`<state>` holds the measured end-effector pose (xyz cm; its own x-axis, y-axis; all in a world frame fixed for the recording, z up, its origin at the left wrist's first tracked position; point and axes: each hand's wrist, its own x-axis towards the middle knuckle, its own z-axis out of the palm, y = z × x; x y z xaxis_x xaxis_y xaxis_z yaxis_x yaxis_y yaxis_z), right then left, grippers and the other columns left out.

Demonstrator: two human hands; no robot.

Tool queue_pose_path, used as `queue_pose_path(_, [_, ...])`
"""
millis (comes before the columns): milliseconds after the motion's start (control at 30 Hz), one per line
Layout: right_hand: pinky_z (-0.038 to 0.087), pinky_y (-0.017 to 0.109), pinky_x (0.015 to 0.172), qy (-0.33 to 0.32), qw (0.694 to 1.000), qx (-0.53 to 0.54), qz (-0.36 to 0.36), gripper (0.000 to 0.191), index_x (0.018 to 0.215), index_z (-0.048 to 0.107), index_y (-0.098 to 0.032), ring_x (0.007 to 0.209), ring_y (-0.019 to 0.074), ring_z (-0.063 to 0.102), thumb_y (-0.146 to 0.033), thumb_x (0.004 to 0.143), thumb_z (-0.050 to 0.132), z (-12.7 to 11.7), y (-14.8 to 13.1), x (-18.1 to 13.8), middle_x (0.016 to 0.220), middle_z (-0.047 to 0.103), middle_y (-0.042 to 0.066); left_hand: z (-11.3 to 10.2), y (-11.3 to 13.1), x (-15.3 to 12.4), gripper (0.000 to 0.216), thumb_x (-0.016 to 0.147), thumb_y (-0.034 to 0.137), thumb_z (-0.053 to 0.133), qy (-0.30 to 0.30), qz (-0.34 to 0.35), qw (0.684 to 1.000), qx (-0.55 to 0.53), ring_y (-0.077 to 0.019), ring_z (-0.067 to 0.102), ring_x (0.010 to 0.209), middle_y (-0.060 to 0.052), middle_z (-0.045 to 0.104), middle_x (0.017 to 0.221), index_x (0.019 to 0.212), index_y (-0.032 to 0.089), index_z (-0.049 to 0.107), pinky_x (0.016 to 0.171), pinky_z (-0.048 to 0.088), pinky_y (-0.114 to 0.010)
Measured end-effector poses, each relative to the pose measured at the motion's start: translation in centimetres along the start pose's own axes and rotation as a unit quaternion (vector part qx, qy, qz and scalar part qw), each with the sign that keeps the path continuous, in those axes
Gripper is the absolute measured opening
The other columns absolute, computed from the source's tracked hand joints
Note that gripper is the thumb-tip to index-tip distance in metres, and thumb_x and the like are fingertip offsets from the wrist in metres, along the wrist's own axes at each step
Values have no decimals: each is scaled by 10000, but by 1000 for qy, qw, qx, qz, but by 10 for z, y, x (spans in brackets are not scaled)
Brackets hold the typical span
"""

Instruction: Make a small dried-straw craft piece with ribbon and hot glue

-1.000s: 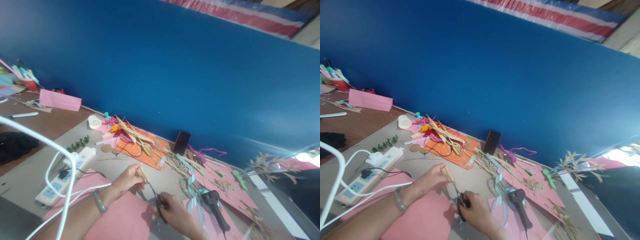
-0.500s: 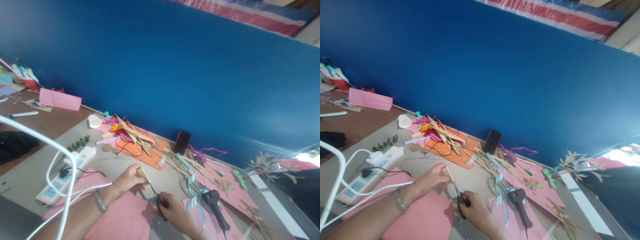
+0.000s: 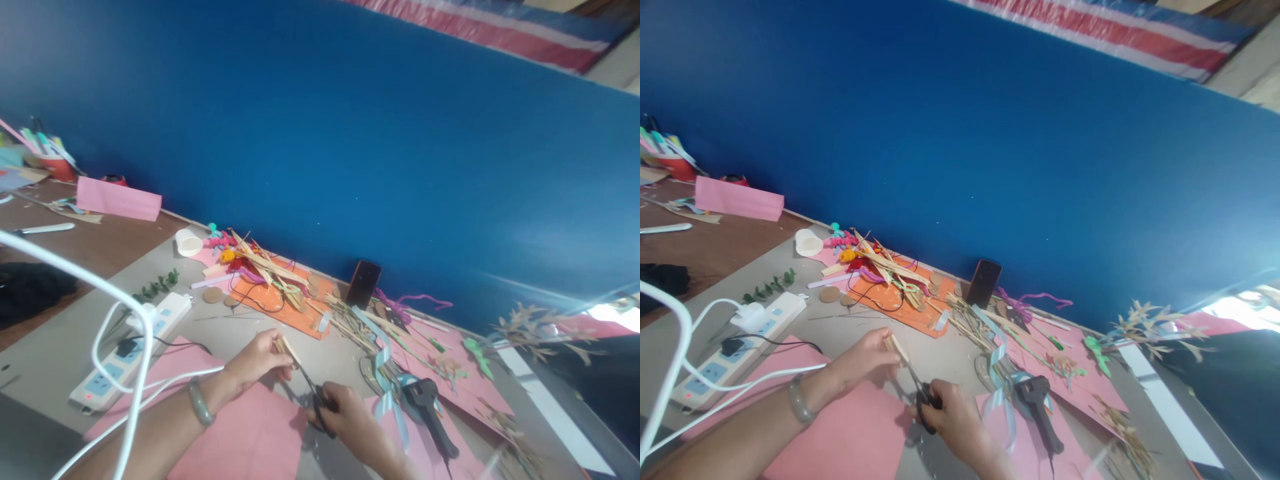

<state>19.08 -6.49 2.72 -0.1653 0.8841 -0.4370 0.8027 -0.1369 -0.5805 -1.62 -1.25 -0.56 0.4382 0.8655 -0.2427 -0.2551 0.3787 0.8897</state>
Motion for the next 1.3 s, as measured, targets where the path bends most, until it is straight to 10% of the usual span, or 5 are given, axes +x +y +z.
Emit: queue_pose_path(1300, [210, 218, 478, 39, 997, -62, -35, 300, 559, 360, -203, 537, 90, 301, -320, 696, 600, 0, -6, 3, 515, 346, -74, 3, 0, 1, 219, 724, 336, 659, -37, -8, 999, -21, -129, 629, 540, -49, 673, 704, 775, 124, 637, 493, 471, -209])
